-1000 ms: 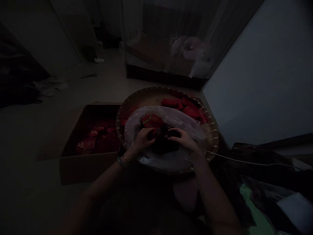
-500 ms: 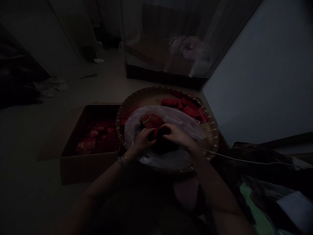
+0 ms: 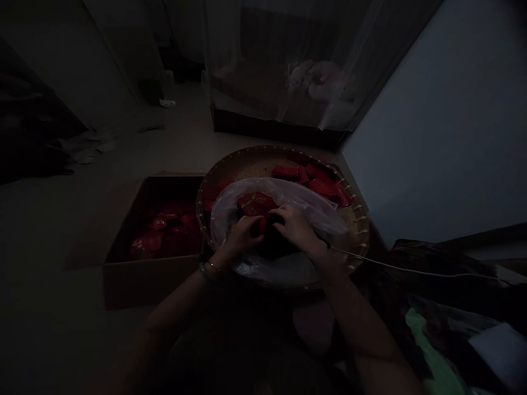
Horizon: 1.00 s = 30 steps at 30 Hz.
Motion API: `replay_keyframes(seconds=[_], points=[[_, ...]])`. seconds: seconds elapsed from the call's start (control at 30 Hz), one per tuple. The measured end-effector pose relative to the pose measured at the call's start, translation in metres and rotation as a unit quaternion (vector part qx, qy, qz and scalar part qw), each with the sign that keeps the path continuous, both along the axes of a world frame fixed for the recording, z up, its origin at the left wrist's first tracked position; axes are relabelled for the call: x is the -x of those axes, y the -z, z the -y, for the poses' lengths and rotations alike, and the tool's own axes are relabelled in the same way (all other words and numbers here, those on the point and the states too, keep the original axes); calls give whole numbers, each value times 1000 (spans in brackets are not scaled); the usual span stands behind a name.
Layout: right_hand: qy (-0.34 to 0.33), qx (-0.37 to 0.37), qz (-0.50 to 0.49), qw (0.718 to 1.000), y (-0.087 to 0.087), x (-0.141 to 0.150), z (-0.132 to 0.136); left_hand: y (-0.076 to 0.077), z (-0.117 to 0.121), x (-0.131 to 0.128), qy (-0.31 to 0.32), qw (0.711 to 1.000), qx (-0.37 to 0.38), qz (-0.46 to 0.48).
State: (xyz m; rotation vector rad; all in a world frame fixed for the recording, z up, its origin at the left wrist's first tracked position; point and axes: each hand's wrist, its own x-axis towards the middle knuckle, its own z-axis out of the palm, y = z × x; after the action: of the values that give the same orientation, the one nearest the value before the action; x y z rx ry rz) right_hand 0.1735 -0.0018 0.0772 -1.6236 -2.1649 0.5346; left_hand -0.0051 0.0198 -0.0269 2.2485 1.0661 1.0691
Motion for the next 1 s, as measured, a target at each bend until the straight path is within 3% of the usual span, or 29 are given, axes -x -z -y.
replay_keyframes(seconds=[0.13,0.3,0.4,0.5,0.63,0.77,1.0], points=[[-11,7,-43,999,-3,0,1,-2,1,0,-6,1000,8,-4],[48,-7,-117,992,-2,-3,3,-4,1,1,-8,1000,18,-8],[106,-35,-222,969,6,-6,4,-3,0,1,-14,1000,17,-2],[153,4,-332,931,16,-10,5,-1,0,1,-16,1000,13,4],[157,38,-377,912,24,-15,10,2,-2,2,-12,1000,4,8],[136,32,-378,915,22,-9,13,2,-2,1,-8,1000,10,7],[85,-47,-244,965,23,1,10,-6,4,-1,24,1000,2,15]])
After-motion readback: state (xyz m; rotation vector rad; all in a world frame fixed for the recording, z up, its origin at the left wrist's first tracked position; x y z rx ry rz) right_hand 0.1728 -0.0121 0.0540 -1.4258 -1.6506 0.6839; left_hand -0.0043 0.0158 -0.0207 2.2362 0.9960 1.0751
